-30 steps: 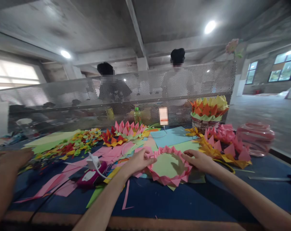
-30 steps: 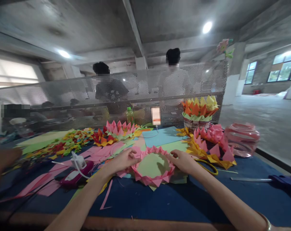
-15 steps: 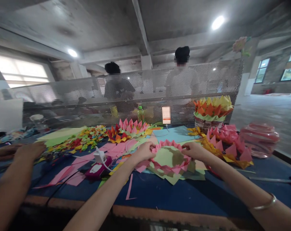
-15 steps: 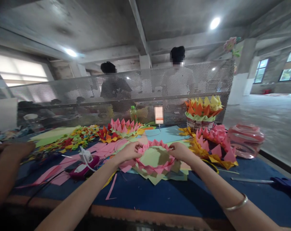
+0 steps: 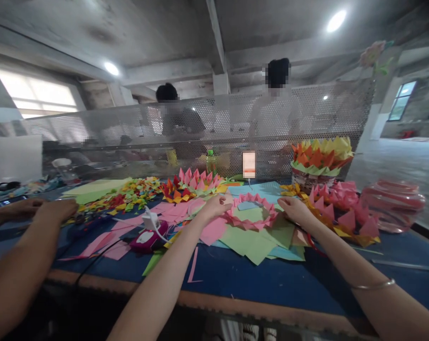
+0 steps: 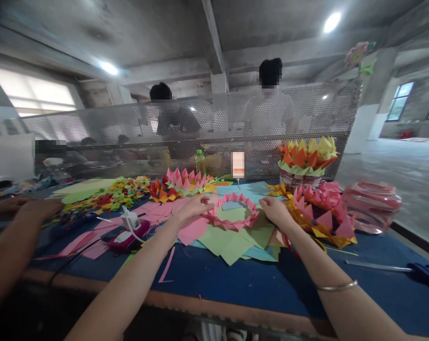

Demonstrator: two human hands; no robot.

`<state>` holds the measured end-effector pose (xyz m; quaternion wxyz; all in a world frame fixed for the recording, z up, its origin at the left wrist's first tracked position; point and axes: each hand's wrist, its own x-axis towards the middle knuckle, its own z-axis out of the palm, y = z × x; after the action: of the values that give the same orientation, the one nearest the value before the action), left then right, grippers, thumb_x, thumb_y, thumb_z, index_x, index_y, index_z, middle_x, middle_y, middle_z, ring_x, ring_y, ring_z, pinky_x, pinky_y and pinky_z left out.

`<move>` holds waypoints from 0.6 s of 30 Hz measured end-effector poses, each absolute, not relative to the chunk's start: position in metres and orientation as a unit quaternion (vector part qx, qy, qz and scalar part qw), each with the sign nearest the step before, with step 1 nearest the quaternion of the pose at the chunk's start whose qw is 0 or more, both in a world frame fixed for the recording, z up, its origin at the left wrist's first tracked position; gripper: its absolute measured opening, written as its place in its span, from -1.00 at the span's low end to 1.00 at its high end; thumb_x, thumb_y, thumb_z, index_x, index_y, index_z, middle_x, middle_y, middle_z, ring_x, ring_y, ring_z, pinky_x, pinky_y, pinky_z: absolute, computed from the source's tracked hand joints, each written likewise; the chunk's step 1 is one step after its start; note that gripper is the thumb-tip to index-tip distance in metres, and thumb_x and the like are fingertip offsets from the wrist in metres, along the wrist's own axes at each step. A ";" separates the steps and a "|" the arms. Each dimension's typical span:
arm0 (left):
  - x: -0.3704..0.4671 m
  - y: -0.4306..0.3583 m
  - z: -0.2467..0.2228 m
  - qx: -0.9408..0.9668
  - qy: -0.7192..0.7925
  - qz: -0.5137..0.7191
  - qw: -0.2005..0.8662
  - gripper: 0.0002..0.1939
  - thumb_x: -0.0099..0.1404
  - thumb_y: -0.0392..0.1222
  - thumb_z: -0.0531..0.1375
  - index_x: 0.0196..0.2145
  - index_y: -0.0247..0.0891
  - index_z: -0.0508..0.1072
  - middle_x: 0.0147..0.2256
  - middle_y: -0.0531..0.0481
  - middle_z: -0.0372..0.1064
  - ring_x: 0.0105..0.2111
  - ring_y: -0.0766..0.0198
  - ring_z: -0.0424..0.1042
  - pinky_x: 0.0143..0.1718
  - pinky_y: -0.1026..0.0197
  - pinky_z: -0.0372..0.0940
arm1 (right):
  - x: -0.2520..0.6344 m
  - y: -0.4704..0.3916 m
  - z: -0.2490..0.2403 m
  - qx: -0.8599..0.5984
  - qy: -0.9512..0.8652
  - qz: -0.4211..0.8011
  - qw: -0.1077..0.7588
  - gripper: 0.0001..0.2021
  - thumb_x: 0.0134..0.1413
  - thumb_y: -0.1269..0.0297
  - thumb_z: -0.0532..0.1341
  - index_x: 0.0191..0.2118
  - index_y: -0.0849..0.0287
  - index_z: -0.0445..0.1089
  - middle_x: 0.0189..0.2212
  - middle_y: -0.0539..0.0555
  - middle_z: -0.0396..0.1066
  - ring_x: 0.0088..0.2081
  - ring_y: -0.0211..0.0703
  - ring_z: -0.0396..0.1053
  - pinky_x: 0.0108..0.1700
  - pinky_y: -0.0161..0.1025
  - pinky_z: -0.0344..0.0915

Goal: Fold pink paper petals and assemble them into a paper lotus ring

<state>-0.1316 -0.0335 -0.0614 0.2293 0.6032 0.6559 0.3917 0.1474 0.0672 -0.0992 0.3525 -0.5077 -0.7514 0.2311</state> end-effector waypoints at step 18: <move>-0.136 -0.037 -0.069 0.627 0.641 0.431 0.104 -0.83 0.09 -0.23 0.16 -0.33 -0.30 0.46 -0.31 -0.07 0.47 -0.34 0.25 0.44 -0.28 0.26 0.30 | 0.155 0.055 -0.093 -0.467 -0.758 0.169 0.424 -0.69 -0.05 0.10 0.15 -0.22 0.19 0.39 -0.46 0.07 0.47 -0.42 -0.14 0.40 -0.37 -0.29 0.22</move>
<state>-0.1359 -0.0366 -0.0687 0.1035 0.6270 0.6407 0.4309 0.1549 0.0555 -0.0925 0.4236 -0.4671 -0.7575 0.1689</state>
